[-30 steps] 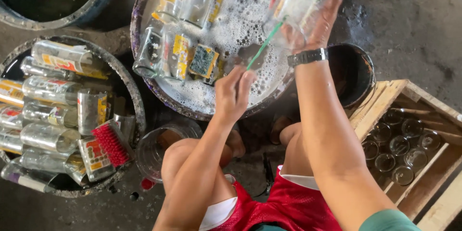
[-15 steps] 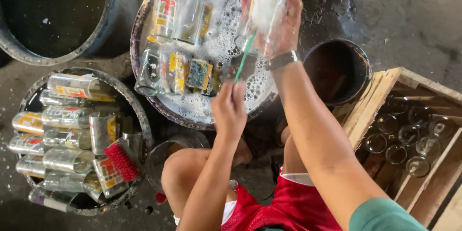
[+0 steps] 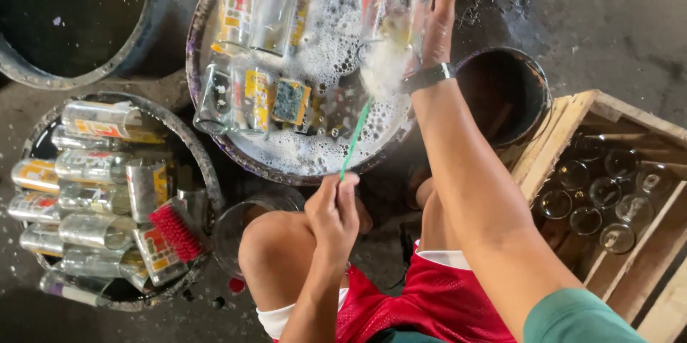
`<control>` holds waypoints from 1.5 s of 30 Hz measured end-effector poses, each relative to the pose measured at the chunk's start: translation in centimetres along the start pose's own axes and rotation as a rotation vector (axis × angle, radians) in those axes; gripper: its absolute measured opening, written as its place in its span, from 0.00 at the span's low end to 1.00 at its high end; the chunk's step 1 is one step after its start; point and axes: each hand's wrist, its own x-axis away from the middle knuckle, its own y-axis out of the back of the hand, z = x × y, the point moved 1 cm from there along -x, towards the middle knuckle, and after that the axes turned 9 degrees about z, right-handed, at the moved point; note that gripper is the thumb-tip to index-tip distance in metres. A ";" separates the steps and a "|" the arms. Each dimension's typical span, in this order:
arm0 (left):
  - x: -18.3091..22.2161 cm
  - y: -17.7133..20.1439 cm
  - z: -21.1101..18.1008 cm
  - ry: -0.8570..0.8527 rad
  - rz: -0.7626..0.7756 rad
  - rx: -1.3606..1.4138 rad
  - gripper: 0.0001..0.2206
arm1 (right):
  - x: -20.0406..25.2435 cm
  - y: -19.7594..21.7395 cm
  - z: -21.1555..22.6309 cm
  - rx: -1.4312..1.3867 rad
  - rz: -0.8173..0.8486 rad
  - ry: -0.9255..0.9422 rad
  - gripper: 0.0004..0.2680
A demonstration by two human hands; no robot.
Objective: Washing glass jars by scrubbing them with a sponge and bottle brush in soapy water and rinsing them in a separate bucket.
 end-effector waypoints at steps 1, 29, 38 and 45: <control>-0.4 -0.5 0.4 0.007 -0.031 -0.006 0.11 | 1.2 -1.1 0.6 -0.382 0.138 -0.173 0.35; -2.4 -2.4 -0.4 0.066 -0.066 0.052 0.14 | 1.6 -2.0 1.3 -0.522 0.487 -0.241 0.25; -2.0 -3.3 1.8 0.039 0.012 -0.216 0.10 | 1.0 -1.4 0.4 -0.445 0.673 -0.293 0.22; -2.3 -2.0 0.3 -0.042 -0.038 -0.215 0.09 | 2.2 -2.3 2.8 -0.425 0.711 -0.202 0.23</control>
